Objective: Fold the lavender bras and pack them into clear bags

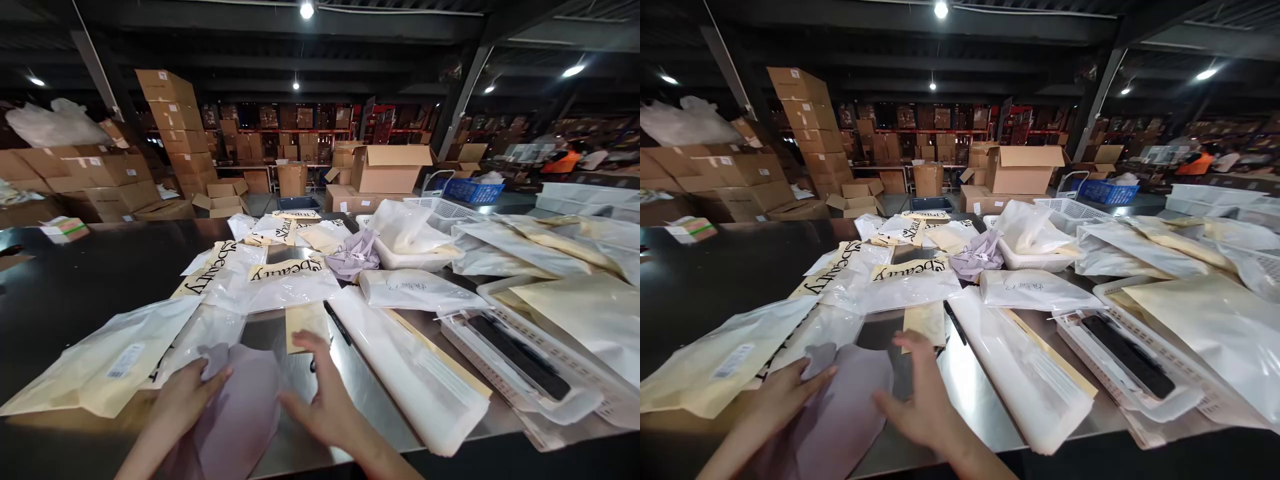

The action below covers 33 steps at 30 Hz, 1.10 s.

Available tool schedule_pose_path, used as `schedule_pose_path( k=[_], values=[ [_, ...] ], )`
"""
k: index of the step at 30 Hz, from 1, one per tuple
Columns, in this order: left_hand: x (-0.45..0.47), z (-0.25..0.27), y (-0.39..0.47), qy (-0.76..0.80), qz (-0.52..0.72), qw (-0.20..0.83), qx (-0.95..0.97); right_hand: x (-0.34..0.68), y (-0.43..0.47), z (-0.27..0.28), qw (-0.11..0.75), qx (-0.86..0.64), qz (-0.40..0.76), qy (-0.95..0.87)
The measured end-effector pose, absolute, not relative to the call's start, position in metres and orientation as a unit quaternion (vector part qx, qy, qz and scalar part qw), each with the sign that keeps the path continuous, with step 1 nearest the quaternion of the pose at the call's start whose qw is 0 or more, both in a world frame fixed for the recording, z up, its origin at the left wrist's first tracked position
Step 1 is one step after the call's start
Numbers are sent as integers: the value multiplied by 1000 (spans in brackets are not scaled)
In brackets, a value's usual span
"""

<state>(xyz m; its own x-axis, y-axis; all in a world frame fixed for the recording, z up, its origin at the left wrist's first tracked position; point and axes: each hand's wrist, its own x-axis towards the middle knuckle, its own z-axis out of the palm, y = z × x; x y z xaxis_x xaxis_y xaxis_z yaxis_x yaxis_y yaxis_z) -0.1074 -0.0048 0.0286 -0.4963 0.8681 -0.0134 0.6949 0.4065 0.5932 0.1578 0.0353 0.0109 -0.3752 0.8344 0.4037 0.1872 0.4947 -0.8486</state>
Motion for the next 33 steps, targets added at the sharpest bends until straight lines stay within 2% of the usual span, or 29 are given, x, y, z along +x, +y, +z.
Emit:
schedule_pose_path(
  k=[2,3,7,10,13,16,19,21,23,25,28,30,33],
  values=[
    [-89,47,-4,769,306,194,527,129,24,4,353,-302,359,-810],
    [-80,57,-5,730,334,221,554,116,23,1,339,-295,353,-820],
    [-62,94,-15,600,422,259,629,93,35,7,420,-305,355,-778],
    [-58,108,-15,564,433,255,656,94,40,26,430,-242,443,-749],
    [-48,116,-7,540,426,193,699,90,37,37,443,-194,519,-705],
    [-44,129,3,528,455,62,714,92,46,35,510,-269,545,-609],
    [-68,141,5,575,501,-66,643,122,69,33,601,-314,531,-507],
    [-93,138,1,625,514,-100,579,149,82,33,668,-310,500,-456],
    [-113,125,-3,668,501,-83,545,166,83,30,691,-324,455,-458],
    [-119,106,-6,704,467,-30,534,165,69,22,643,-361,410,-537],
    [-102,78,-9,728,429,71,530,129,37,8,488,-360,352,-713],
    [-83,70,-13,707,416,124,558,98,27,3,415,-320,314,-792],
    [-70,70,-23,654,385,149,634,70,37,2,395,-329,277,-812]
  ],
)
